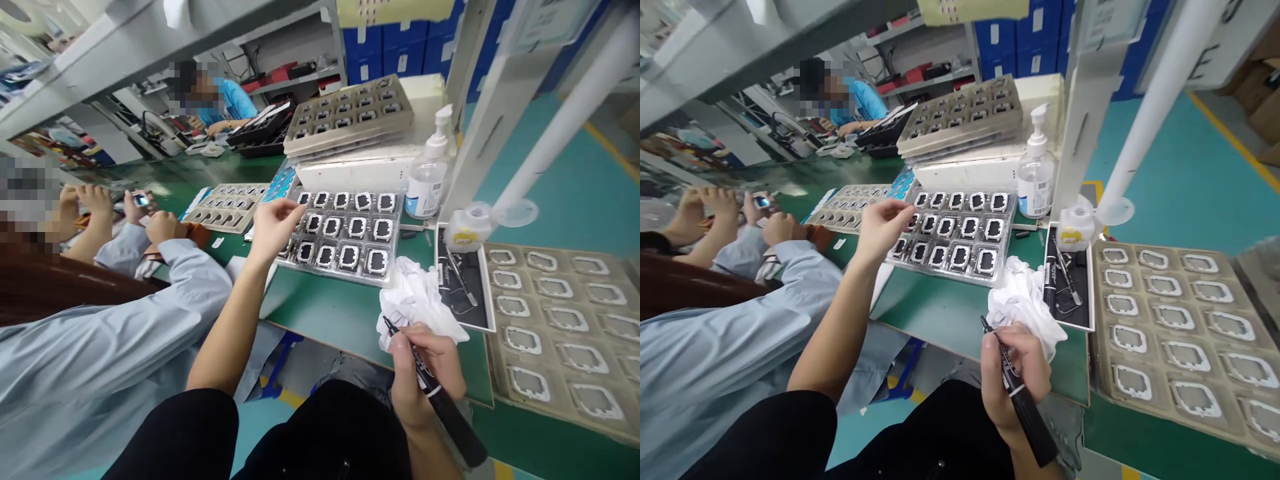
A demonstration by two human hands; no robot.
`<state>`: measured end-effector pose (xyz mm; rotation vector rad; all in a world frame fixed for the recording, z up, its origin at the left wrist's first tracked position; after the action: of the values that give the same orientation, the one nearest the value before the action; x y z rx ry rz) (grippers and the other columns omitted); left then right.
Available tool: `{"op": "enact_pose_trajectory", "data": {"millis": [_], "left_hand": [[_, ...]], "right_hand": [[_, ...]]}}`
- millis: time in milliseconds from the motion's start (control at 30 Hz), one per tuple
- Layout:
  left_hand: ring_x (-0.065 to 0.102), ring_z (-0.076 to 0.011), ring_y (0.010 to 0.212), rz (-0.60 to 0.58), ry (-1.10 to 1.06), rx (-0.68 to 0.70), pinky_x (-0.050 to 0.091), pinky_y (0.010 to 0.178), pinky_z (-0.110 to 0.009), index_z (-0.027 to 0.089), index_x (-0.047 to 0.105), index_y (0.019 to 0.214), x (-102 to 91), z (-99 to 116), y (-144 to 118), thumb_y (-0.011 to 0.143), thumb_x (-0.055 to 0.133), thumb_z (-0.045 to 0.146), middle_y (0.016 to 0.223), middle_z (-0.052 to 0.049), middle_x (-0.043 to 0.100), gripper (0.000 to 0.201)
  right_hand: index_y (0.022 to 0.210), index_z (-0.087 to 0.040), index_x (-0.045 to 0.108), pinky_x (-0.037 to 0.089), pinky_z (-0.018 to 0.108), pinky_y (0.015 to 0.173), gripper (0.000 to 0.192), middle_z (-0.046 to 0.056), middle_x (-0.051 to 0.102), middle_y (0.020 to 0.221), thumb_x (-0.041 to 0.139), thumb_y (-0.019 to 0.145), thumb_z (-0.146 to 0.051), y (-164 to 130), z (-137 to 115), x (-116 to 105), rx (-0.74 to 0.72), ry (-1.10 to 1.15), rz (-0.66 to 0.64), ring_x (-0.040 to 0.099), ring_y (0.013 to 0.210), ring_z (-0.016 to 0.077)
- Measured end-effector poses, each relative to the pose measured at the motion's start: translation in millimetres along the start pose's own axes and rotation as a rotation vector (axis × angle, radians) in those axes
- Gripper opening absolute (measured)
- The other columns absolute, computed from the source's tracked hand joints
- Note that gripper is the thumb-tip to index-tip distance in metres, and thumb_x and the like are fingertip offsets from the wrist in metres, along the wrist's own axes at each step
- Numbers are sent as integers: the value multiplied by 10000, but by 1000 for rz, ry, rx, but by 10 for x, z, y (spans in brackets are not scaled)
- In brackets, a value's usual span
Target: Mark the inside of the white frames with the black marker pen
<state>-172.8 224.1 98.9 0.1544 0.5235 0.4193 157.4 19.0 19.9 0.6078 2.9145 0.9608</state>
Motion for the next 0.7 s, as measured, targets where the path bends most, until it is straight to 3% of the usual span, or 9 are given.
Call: {"op": "enact_pose_trajectory", "data": {"millis": [67, 167, 233, 300, 400, 467, 567, 633, 700], "left_hand": [[697, -294, 909, -28, 276, 41, 481, 950, -428, 178, 889, 947, -360, -164, -243, 823, 780, 676, 963, -145, 800, 524], [677, -320, 899, -152, 537, 15, 464, 966, -466, 81, 991, 1197, -628, -363, -432, 846, 736, 735, 1066, -188, 776, 784], [663, -317, 919, -224, 601, 9, 496, 1002, -476, 49, 991, 1382, -665, -418, -445, 865, 710, 776, 1133, -191, 726, 935], [656, -325, 959, -275, 629, 7, 514, 1043, -478, 37, 968, 1447, -651, -434, -406, 868, 696, 793, 1155, -190, 691, 990], [646, -349, 1018, -313, 646, 2, 501, 1061, -486, -49, 866, 1637, -624, -468, -349, 780, 740, 726, 1209, -212, 714, 1161], [633, -330, 991, -292, 615, 67, 487, 1026, -475, -60, 886, 1594, -614, -498, -350, 801, 745, 639, 1185, -210, 745, 1067], [668, -276, 935, -248, 472, 203, 488, 941, -436, 67, 995, 1282, -596, -560, -430, 1014, 774, 497, 1089, -157, 828, 553], [736, -250, 978, -233, 413, 327, 519, 893, -403, 61, 991, 1340, -583, -551, -522, 1100, 817, 339, 1187, -141, 890, 406], [813, -253, 1110, -203, 433, 521, 580, 937, -372, 14, 951, 1478, -579, -429, -648, 1132, 762, 123, 1364, -175, 900, 409]], "right_hand": [[1220, -169, 769, 713, 274, 1022, 134, 18, 812, 1080, 862, 1187, -79, -7, 13, -15, 1, -15, 7, 831, 1036, 110], [1184, -152, 783, 729, 386, 1000, 128, 40, 787, 983, 902, 1163, -108, -26, 69, -48, -2, -8, 30, 848, 972, 180], [1181, -135, 782, 722, 424, 936, 137, 56, 782, 972, 908, 1143, -100, -22, 104, -64, -5, 10, 36, 838, 917, 203], [1155, -125, 768, 710, 437, 882, 141, 56, 776, 961, 903, 1131, -94, -9, 106, -81, -17, 13, 38, 819, 865, 203], [1164, -125, 756, 711, 436, 922, 146, 42, 759, 968, 888, 1141, -67, -8, 67, -106, 28, 17, 12, 813, 888, 187], [1193, -158, 742, 716, 460, 978, 152, 42, 739, 990, 892, 1179, -141, -37, 54, -127, 140, -27, -15, 825, 965, 211], [1179, -200, 706, 727, 529, 932, 307, 85, 735, 1025, 950, 1173, -386, -103, 61, -191, 303, -168, -12, 836, 1023, 303], [1176, -204, 698, 735, 558, 895, 411, 115, 748, 1058, 982, 1129, -498, -134, 73, -228, 346, -221, -3, 842, 1025, 342], [1166, -208, 689, 740, 565, 895, 456, 122, 744, 1072, 985, 1110, -551, -152, 96, -240, 362, -225, -8, 840, 1030, 348]]}}
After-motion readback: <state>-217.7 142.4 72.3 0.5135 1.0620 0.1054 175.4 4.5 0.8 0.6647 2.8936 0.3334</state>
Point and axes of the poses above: each hand's wrist, its own y-axis towards the middle knuckle, its own x-axis out of the palm, z = x × y, the point moved 5 cm from there along y, towards the middle knuckle
